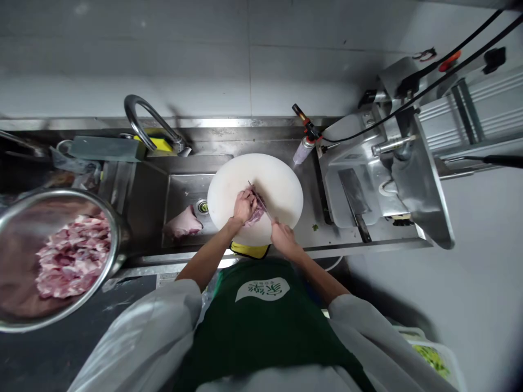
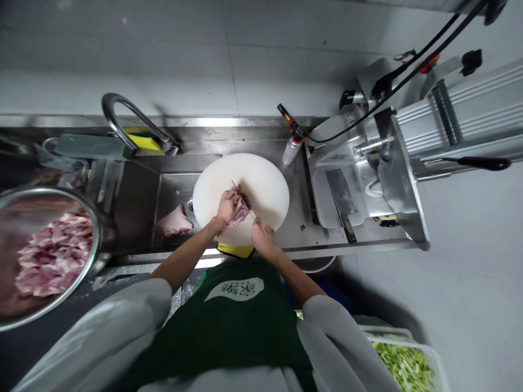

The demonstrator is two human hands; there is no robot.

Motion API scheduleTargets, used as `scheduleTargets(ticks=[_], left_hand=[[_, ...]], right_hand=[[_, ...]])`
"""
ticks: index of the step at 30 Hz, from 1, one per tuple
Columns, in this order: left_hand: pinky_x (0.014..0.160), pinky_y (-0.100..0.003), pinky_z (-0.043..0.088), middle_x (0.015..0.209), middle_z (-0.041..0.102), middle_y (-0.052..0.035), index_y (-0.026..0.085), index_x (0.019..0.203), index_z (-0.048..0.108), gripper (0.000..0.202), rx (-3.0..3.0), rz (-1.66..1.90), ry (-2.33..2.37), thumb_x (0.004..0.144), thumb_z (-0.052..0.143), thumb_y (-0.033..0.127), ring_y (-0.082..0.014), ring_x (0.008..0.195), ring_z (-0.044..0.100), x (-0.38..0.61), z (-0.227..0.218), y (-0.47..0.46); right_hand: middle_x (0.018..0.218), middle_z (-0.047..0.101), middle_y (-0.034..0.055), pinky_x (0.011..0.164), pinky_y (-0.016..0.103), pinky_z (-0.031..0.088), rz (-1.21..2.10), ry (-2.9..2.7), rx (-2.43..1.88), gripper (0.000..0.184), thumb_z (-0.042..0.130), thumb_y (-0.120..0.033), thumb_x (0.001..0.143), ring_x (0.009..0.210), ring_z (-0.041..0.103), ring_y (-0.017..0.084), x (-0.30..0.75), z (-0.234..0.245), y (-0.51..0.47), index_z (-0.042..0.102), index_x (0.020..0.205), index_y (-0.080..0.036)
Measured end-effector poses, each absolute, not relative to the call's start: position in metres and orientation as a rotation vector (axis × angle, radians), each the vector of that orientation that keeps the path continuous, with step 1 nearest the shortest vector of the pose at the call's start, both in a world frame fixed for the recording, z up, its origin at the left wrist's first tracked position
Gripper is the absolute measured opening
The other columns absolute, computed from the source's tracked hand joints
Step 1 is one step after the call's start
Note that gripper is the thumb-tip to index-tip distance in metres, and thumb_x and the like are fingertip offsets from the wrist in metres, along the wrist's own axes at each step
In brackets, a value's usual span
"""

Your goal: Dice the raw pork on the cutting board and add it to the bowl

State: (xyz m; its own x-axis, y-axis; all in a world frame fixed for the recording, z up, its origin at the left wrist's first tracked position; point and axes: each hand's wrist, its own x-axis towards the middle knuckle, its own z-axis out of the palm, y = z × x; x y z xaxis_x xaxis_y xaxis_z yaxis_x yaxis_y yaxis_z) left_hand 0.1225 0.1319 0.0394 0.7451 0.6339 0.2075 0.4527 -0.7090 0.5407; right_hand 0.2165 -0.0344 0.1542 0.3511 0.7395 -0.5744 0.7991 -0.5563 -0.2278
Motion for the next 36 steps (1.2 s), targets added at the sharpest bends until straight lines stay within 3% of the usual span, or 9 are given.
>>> scheduleTargets(ticks=[5,12,18,26,32,36], left_hand=[[0.091,-0.047,0.050,0.105,0.066,-0.0086,0.025,0.083,0.065,0.019,2.434,0.560,0.827,0.097,0.053,0.020,-0.0258,0.097,0.058,0.119,0.037,0.134],[0.090,-0.046,0.049,0.101,0.065,-0.0095,0.022,0.079,0.063,0.020,2.399,0.581,0.862,0.097,0.053,0.019,-0.0255,0.097,0.057,0.122,0.035,0.130],[0.095,-0.048,0.049,0.105,0.066,-0.0088,0.025,0.084,0.065,0.019,2.372,0.622,0.832,0.097,0.053,0.019,-0.0262,0.102,0.057,0.121,0.032,0.131],[0.097,-0.053,0.047,0.104,0.066,-0.0096,0.025,0.081,0.064,0.020,2.288,0.588,0.851,0.096,0.052,0.019,-0.0278,0.103,0.056,0.123,0.034,0.129],[0.099,-0.051,0.047,0.105,0.066,-0.0096,0.025,0.083,0.065,0.015,2.273,0.559,0.783,0.094,0.054,0.022,-0.0274,0.103,0.057,0.117,0.033,0.131],[0.096,-0.048,0.048,0.106,0.066,-0.0092,0.024,0.091,0.067,0.011,2.292,0.552,0.804,0.093,0.057,0.029,-0.0272,0.103,0.057,0.110,0.035,0.133]], right_hand=[[0.121,0.072,0.0191,0.093,0.032,0.050,-0.993,1.582,2.505,0.039,0.035,-0.007,0.101,0.115,0.070,0.027,0.231,0.152,0.007,0.056,0.133,-0.011],[0.107,0.074,0.0179,0.085,0.031,0.048,-1.100,1.466,2.455,0.029,0.034,-0.024,0.109,0.104,0.072,0.028,0.246,0.146,-0.035,0.056,0.124,-0.011],[0.118,0.072,0.0185,0.089,0.032,0.048,-1.053,1.553,2.525,0.031,0.033,-0.025,0.110,0.111,0.069,0.028,0.246,0.134,0.026,0.056,0.127,-0.013],[0.106,0.074,0.0180,0.083,0.031,0.048,-1.155,1.363,2.475,0.032,0.032,-0.027,0.110,0.100,0.072,0.028,0.241,0.134,-0.051,0.055,0.125,-0.011],[0.119,0.072,0.0168,0.090,0.029,0.049,-1.057,1.564,2.649,0.031,0.035,-0.025,0.109,0.113,0.069,0.026,0.246,0.111,0.050,0.060,0.123,-0.014],[0.106,0.076,0.0116,0.076,0.025,0.051,-1.201,1.523,2.655,0.027,0.046,-0.033,0.108,0.088,0.074,0.022,0.290,0.111,0.066,0.063,0.118,-0.015]])
